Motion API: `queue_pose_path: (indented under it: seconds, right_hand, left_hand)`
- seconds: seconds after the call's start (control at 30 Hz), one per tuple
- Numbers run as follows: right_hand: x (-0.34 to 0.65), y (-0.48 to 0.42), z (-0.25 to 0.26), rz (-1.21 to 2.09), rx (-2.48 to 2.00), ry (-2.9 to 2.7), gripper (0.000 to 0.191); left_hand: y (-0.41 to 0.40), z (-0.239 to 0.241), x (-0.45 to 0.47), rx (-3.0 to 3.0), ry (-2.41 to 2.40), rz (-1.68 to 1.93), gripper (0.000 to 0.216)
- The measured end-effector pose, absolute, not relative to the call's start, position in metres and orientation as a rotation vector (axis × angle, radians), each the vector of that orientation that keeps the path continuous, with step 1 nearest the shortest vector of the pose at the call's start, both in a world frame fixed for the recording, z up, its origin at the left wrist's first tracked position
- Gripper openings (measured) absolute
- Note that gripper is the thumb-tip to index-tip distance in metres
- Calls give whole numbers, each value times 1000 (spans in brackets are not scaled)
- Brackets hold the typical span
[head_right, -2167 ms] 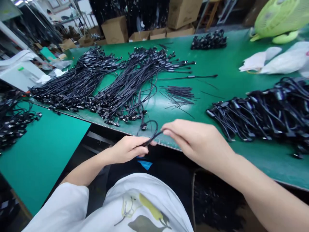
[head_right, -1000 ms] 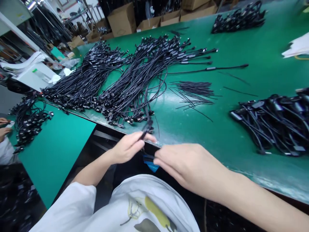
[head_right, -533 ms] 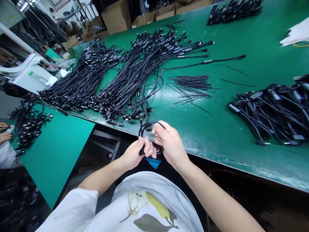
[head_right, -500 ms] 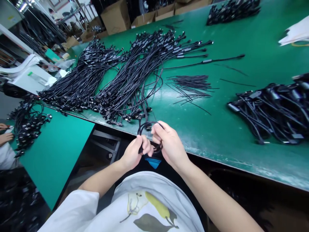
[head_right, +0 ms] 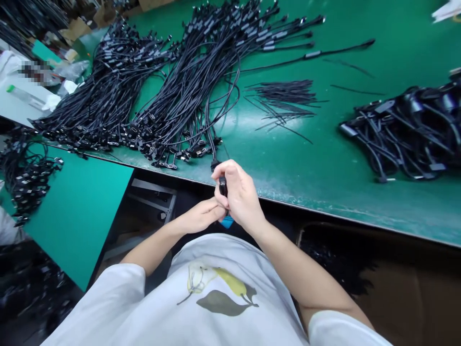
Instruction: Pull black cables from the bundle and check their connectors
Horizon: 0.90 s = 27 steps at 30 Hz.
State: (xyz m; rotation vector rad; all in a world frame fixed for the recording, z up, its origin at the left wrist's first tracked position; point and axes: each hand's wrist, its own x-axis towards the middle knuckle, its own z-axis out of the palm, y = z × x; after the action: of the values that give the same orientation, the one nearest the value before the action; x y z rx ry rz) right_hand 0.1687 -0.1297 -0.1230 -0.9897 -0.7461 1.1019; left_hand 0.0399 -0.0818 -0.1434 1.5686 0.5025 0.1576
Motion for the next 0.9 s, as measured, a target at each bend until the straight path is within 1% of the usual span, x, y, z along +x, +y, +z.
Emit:
queue_pose_path:
  seconds: [0.1, 0.2, 0.3, 0.4, 0.5, 0.57, 0.67, 0.73, 0.77, 0.83, 0.9]
  right_hand:
    - [176, -130, -121, 1156, -1082, -795, 55]
    - [181, -129, -123, 1222, -1053, -751, 58]
    - [185, -125, -127, 1274, -966, -700, 58]
    - [189, -121, -128, 1277, -923, -662, 52]
    - [199, -120, -123, 1189, -971, -688, 39]
    - [211, -124, -116, 992, -1104, -862, 29]
    - [231, -136, -105, 457, -1361, -1415, 18]
    - [238, -147, -103, 166, -1410, -1860, 21]
    - [239, -152, -105, 76, -1419, -2049, 25]
    - [236, -161, -114, -43, -1475, -2287, 32]
    - [232, -167, -126, -103, -1549, -2369, 35]
  left_hand:
    - [-82, -142, 45, 1439, 448, 190, 54]
    - [-89, -142, 49, 1001, 382, 82, 49]
    - [-98, -142, 54, 668, 387, 97, 47]
    - [-106, -138, 60, 552, 450, 168, 44]
    - [-108, -135, 64, 552, 476, 191, 43]
    - [-105, -136, 62, 701, 507, 228, 44]
    - [-93, -139, 55, 1355, 653, 365, 40]
    - [-83, -140, 50, 1895, 691, 412, 37]
    - [-79, -140, 48, 2114, 674, 389, 37]
    - [-74, -139, 47, 2403, 593, 291, 40]
    - [-72, -137, 47, 2542, 508, 196, 42]
